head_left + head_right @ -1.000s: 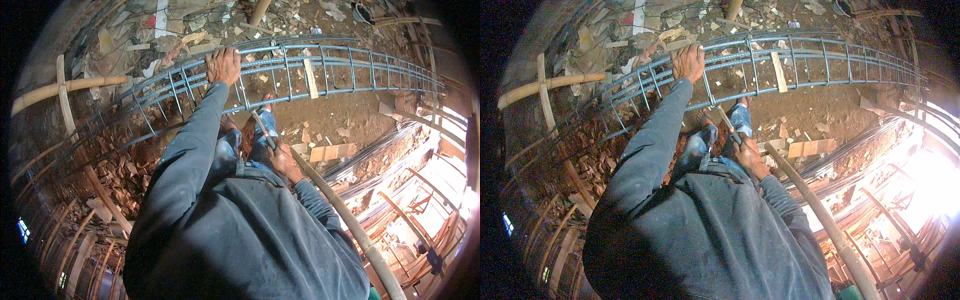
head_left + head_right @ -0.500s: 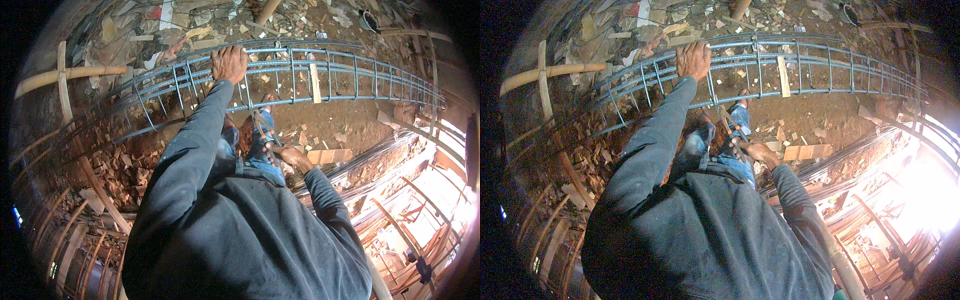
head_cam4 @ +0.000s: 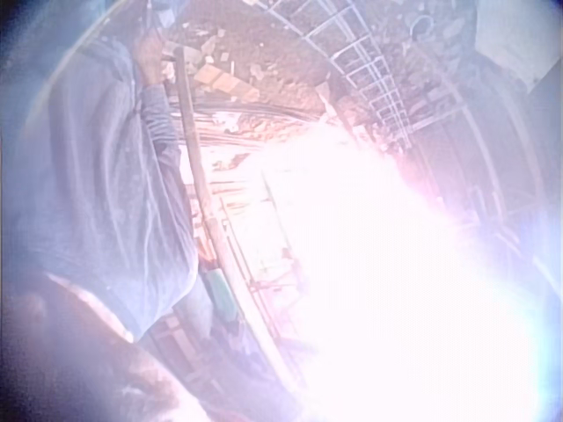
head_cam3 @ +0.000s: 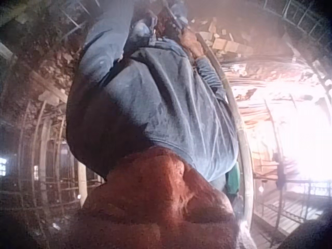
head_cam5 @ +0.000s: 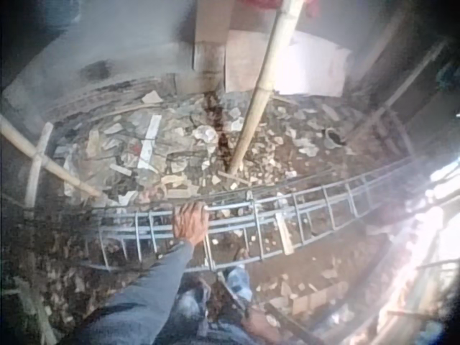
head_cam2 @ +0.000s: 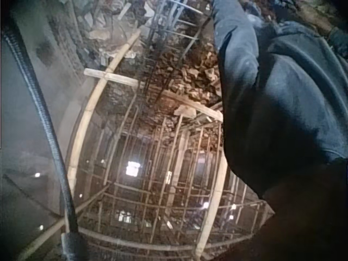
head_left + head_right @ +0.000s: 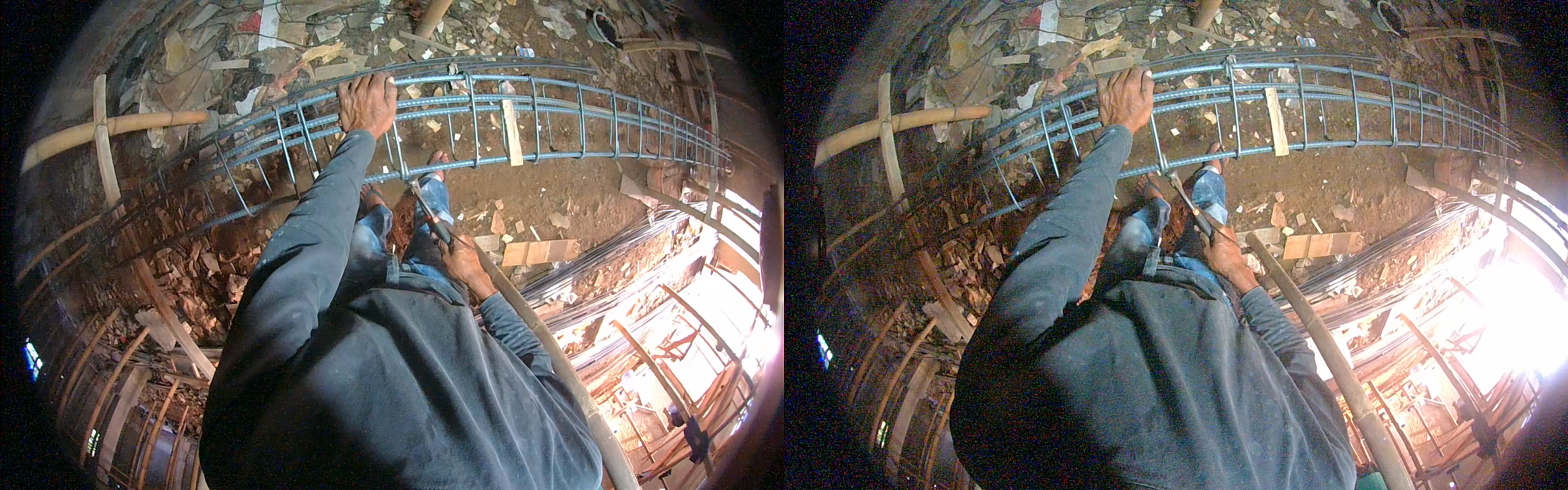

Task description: The person assembles a rebar cage by tying intersecting steel bars with wire using pliers. They repeatedly wrap wire around intersections and twist it to secure the grid structure.

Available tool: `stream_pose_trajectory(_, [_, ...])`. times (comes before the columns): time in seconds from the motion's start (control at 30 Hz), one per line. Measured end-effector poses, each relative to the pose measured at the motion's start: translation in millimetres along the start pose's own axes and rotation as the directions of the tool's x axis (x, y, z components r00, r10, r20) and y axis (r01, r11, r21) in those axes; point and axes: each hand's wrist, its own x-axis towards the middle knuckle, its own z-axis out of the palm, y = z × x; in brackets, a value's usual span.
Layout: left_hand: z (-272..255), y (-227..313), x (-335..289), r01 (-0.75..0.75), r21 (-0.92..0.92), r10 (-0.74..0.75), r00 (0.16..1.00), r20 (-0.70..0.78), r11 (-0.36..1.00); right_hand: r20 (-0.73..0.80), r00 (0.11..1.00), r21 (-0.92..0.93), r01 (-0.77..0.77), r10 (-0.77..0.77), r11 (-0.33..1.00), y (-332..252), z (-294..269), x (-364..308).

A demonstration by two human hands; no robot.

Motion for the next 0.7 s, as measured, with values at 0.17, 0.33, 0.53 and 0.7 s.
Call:
stream_pose_trajectory(0.17, [1,0,-1,0.021,0.0,-0.021,1.0,0.006,1.0,-0.035,0.999,0.022,0.011,-0.01,1.0,-23,-2,-2])
stream_pose_trajectory(0.33, [1,-1,-2,0.012,-0.018,-0.012,1.0,0.013,1.0,0.445,0.861,0.483,-0.463,0.247,0.743,-39,-7,3])
stream_pose_trajectory(0.53, [0,-1,0,0.038,-0.02,-0.037,0.997,0.066,0.999,0.732,0.674,0.584,-0.694,0.095,0.42,-22,-36,12])
stream_pose_trajectory(0.7, [-3,1,0,0.046,-0.036,-0.044,0.997,0.059,0.998,0.687,0.719,0.422,-0.514,0.106,0.747,-16,-39,20])
